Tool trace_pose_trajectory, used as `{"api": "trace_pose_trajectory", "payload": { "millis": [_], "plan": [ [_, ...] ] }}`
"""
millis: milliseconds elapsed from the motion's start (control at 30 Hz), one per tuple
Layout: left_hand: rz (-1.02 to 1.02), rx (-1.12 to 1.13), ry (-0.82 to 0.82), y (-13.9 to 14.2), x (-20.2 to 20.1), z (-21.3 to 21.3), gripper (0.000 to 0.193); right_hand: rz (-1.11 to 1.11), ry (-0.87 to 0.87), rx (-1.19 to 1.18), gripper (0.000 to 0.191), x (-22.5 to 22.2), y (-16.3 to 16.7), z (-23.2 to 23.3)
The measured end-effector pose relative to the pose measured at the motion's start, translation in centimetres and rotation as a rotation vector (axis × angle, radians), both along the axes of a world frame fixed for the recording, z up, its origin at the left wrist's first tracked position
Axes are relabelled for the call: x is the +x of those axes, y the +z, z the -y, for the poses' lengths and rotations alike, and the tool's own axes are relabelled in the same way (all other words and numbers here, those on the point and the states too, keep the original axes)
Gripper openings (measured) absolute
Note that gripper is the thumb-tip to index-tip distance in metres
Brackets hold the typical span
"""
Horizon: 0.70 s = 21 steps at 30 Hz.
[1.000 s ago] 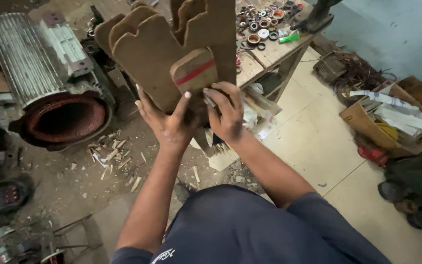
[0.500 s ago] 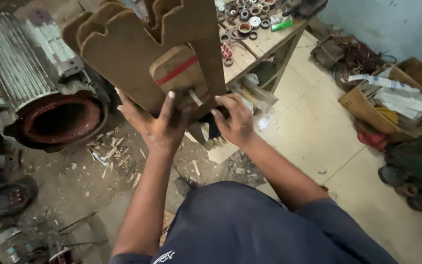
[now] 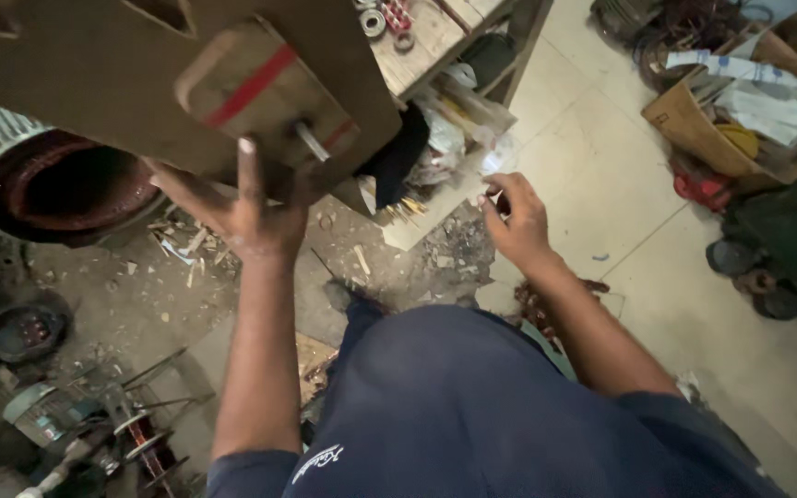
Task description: The person places a rectangular copper wire coil on a wooden form and ties it securely using a length of white string, wrapping and knotting the string around the coil by hand. They then lift the tied coil off the form, set it aside, stack the wooden form boards, and carry them across the workshop.
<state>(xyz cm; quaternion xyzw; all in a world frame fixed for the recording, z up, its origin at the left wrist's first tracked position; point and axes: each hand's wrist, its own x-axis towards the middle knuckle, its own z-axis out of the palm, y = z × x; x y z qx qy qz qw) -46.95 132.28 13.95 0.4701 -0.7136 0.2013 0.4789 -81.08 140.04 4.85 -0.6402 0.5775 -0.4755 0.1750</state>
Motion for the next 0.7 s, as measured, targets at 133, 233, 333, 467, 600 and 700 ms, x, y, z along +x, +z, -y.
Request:
{"api": "trace_pose_trajectory", "payload": {
  "millis": [133, 233, 333, 467, 600, 700],
  "plan": [
    [-0.016, 0.038, 0.003, 0.4, -0.4, -0.6, 0.089, -0.027, -0.019, -0.001, 0.026, -2.0, 0.1, -0.2],
    [-0.038, 0.018, -0.029, 1.0, -0.8, -1.1, 0.090, -0.024, -0.044, 0.017, 0.026, -3.3, -0.3, -0.5],
    [-0.062, -0.011, -0.047, 1.1, -0.9, -1.7, 0.095, -0.045, -0.083, 0.026, 0.026, -4.7, -1.1, -0.9],
    [-0.012, 0.059, 0.021, -0.9, -0.6, -4.3, 0.099, -0.038, -0.147, 0.084, 0.025, -7.0, -2.6, -1.6],
    [0.040, 0.244, 0.051, -4.8, -1.1, -8.1, 0.095, -0.031, -0.224, 0.078, 0.021, -9.5, -4.4, -2.9],
    [0.037, 0.403, 0.029, -8.1, -2.6, -10.0, 0.090, -0.007, -0.273, 0.088, 0.017, -11.5, -5.7, -4.2]
  ]
}}
